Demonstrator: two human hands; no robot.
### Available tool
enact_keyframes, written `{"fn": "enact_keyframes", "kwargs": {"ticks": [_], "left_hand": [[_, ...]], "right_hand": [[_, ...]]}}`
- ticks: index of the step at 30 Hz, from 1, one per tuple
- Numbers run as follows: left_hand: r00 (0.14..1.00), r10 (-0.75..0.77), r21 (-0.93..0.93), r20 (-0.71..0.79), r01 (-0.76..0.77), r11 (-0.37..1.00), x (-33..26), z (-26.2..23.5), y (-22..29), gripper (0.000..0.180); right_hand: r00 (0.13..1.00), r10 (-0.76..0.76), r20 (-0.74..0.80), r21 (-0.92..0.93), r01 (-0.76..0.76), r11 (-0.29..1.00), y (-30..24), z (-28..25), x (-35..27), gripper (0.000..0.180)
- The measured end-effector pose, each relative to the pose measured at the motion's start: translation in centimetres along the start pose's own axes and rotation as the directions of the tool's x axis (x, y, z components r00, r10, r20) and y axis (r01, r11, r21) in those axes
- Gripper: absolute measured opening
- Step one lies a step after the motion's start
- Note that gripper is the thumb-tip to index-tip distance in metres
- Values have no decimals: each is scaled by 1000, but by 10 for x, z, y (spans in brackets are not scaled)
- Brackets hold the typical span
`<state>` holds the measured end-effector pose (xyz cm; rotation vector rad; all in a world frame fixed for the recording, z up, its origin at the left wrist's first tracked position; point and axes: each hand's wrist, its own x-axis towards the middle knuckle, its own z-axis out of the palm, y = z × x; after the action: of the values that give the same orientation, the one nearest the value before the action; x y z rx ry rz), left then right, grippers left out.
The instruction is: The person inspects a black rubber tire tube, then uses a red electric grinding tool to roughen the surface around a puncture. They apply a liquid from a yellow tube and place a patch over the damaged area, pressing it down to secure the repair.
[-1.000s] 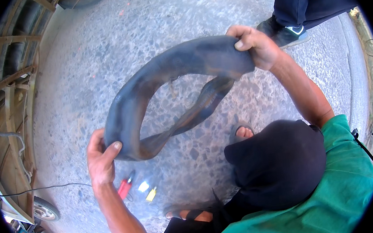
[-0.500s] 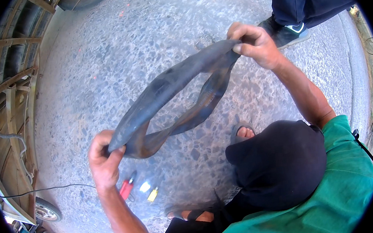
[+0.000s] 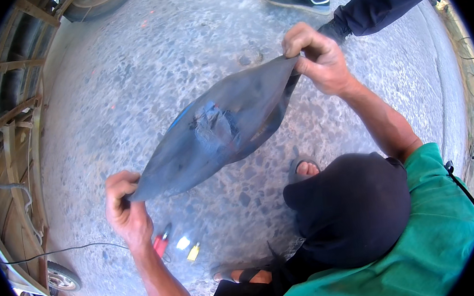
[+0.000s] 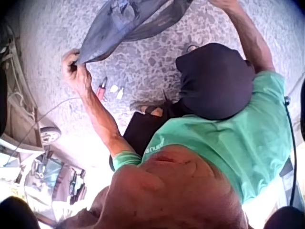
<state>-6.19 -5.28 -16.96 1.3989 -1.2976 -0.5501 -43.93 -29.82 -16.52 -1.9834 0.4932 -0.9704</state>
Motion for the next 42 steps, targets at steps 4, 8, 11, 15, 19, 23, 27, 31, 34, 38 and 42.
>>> {"fn": "enact_keyframes", "kwargs": {"ticks": [4,8,11,15,19,23,27,31,34,38,42], "left_hand": [[999,14,31,-39,-13,999,-1,3,2,22],[995,50,59,-89,-45,997,-3,5,-4,24],[993,54,100,-108,-43,994,-5,8,-12,26],[990,17,103,-138,-3,995,-12,3,-22,29],[987,-4,67,-162,15,998,-10,3,-28,29],[981,-32,64,-190,45,997,-11,0,-35,28],[977,-46,44,-207,56,997,-13,-4,-40,26],[973,-63,71,-223,80,994,-16,-8,-39,23],[968,-89,84,-233,112,990,-15,-5,-38,25],[958,-151,138,-245,188,972,-17,-1,-24,28],[973,-111,194,-200,151,969,-17,3,-14,27]], "right_hand": [[1000,2,-7,-14,-2,1000,-2,2,0,13],[999,-18,-51,-80,14,997,-5,4,-1,14],[996,-29,-87,-114,19,993,-8,3,-3,15],[991,-85,-100,-202,63,977,-18,15,5,17],[983,-181,-35,-278,164,947,-25,14,7,14],[979,-204,-26,-347,182,920,-38,17,8,22],[975,-221,-9,-355,203,913,-43,21,9,24],[964,-266,-5,-414,240,878,-34,25,9,14],[976,-213,-55,-358,179,916,-28,17,3,11],[982,-87,-166,-164,59,985,-8,14,-3,16],[983,-38,-178,-101,20,995,-2,13,-5,12]]}}
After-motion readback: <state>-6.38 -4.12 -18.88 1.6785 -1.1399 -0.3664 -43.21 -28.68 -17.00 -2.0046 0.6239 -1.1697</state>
